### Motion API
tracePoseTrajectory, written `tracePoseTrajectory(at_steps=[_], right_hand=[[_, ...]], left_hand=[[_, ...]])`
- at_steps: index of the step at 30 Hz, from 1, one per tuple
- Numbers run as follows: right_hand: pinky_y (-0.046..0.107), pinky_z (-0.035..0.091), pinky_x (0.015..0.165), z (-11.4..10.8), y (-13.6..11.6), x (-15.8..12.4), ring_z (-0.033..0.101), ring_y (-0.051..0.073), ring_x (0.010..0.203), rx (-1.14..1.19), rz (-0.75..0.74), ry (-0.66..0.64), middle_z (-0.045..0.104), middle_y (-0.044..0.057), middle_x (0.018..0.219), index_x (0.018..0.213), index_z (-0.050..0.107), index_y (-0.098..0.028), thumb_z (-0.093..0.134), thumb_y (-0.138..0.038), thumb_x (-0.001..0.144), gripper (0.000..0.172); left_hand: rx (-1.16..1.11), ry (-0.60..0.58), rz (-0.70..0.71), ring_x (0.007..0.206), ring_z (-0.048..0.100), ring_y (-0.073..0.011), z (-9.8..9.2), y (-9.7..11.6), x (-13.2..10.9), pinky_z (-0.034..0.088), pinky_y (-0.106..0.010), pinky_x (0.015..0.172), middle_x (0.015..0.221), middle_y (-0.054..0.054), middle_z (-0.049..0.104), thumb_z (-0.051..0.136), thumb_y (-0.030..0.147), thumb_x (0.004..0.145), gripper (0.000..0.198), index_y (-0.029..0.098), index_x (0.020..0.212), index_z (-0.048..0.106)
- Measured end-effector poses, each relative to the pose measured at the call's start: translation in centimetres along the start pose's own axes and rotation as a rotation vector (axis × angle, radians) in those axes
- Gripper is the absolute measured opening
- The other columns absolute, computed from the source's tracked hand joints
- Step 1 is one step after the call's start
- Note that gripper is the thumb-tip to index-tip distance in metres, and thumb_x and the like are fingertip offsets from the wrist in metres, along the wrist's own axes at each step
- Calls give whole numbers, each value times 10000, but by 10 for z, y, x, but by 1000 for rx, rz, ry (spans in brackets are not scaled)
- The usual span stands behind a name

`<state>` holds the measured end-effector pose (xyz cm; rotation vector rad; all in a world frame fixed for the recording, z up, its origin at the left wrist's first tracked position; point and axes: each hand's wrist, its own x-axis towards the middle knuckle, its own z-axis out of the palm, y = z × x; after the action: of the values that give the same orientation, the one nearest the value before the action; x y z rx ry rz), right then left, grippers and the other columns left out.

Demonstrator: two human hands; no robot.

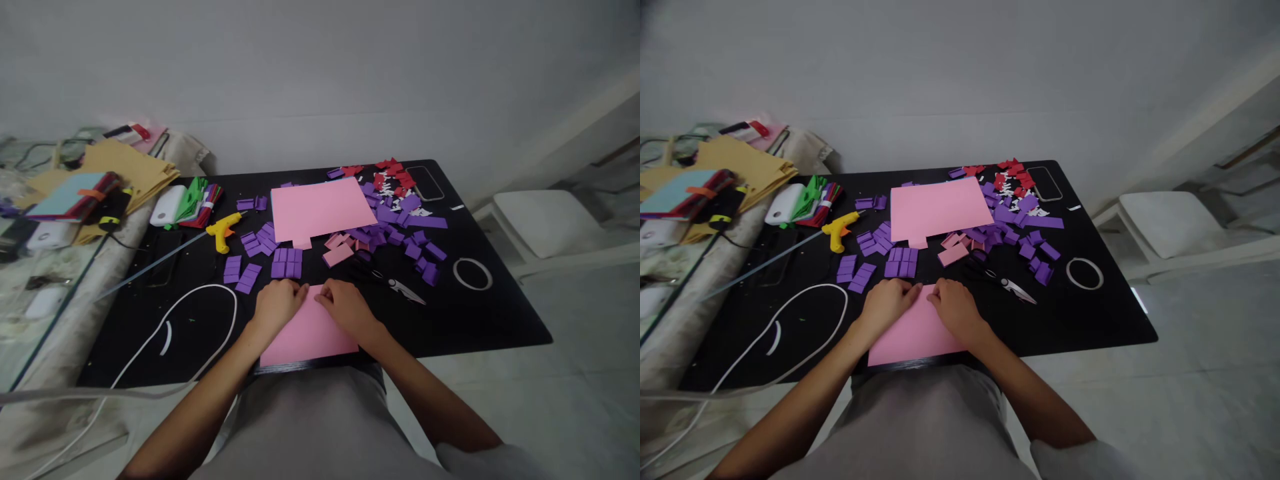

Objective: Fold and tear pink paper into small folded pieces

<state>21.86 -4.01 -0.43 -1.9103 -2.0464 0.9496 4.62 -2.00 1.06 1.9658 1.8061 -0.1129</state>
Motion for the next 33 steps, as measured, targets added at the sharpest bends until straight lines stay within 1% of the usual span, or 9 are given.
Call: tracePoseTrajectory(at_steps=[3, 6, 9, 15, 20, 24, 28, 31, 33], right_hand=[[313, 518, 825, 0, 0, 1, 761, 233, 950, 32, 8, 2, 809, 94, 1001, 969, 733, -168, 703, -204, 979, 47], [303, 523, 807, 0, 1, 2, 764, 221, 917, 57, 17, -1, 813, 89, 982, 959, 741, -170, 715, -191, 967, 35], [299, 524, 798, 0, 2, 2, 763, 217, 905, 75, 22, -2, 815, 85, 972, 946, 748, -173, 725, -184, 956, 28], [289, 507, 777, -1, 2, 3, 755, 213, 892, 99, 30, -9, 810, 90, 956, 940, 753, -161, 737, -181, 945, 26], [277, 495, 758, -2, 2, 4, 748, 208, 883, 112, 43, -23, 805, 95, 949, 929, 751, -152, 739, -186, 940, 37], [269, 490, 749, -1, 4, 5, 746, 200, 877, 110, 39, -27, 804, 92, 948, 929, 750, -154, 736, -193, 940, 43], [279, 489, 750, -2, 3, 5, 749, 210, 877, 79, 31, -28, 807, 95, 943, 924, 752, -155, 725, -187, 936, 44], [288, 489, 757, -4, -4, 4, 753, 217, 882, 42, 11, -27, 813, 102, 950, 934, 758, -155, 691, -169, 945, 69], [288, 492, 774, -3, -14, 5, 757, 215, 901, 19, -18, -24, 818, 100, 970, 963, 761, -159, 664, -202, 975, 107]], left_hand=[[-10, -12, -30, 854, 741, -307, -5, -12, -3, 412, -340, 686, 840, -124, 790, 456, 495, 1034, 489, 231, 832, 816], [-38, -37, -65, 786, 722, -275, -9, -26, -6, 390, -332, 671, 771, -104, 768, 446, 504, 1032, 515, 229, 752, 780], [-71, -54, -106, 721, 699, -248, -11, -42, -8, 387, -328, 665, 730, -86, 754, 451, 501, 1023, 508, 227, 711, 744], [-118, -57, -141, 729, 704, -247, -14, -67, -12, 422, -327, 714, 656, -62, 730, 445, 507, 1011, 520, 234, 626, 664], [-144, -60, -157, 678, 700, -245, -15, -82, -14, 425, -330, 697, 589, -40, 706, 439, 526, 1003, 511, 241, 641, 660], [-157, -60, -171, 666, 701, -250, -13, -90, -14, 422, -332, 681, 583, -43, 707, 428, 517, 1001, 516, 240, 624, 647], [-175, -63, -175, 668, 705, -243, -13, -92, -16, 427, -326, 688, 586, -41, 711, 432, 491, 1003, 505, 233, 634, 660], [-176, -31, -170, 675, 703, -233, -14, -86, -20, 418, -321, 693, 615, -46, 720, 399, 464, 1026, 517, 225, 655, 668], [-166, 14, -150, 713, 707, -229, -13, -76, -23, 404, -317, 699, 678, -56, 742, 363, 481, 1049, 544, 221, 686, 674]])
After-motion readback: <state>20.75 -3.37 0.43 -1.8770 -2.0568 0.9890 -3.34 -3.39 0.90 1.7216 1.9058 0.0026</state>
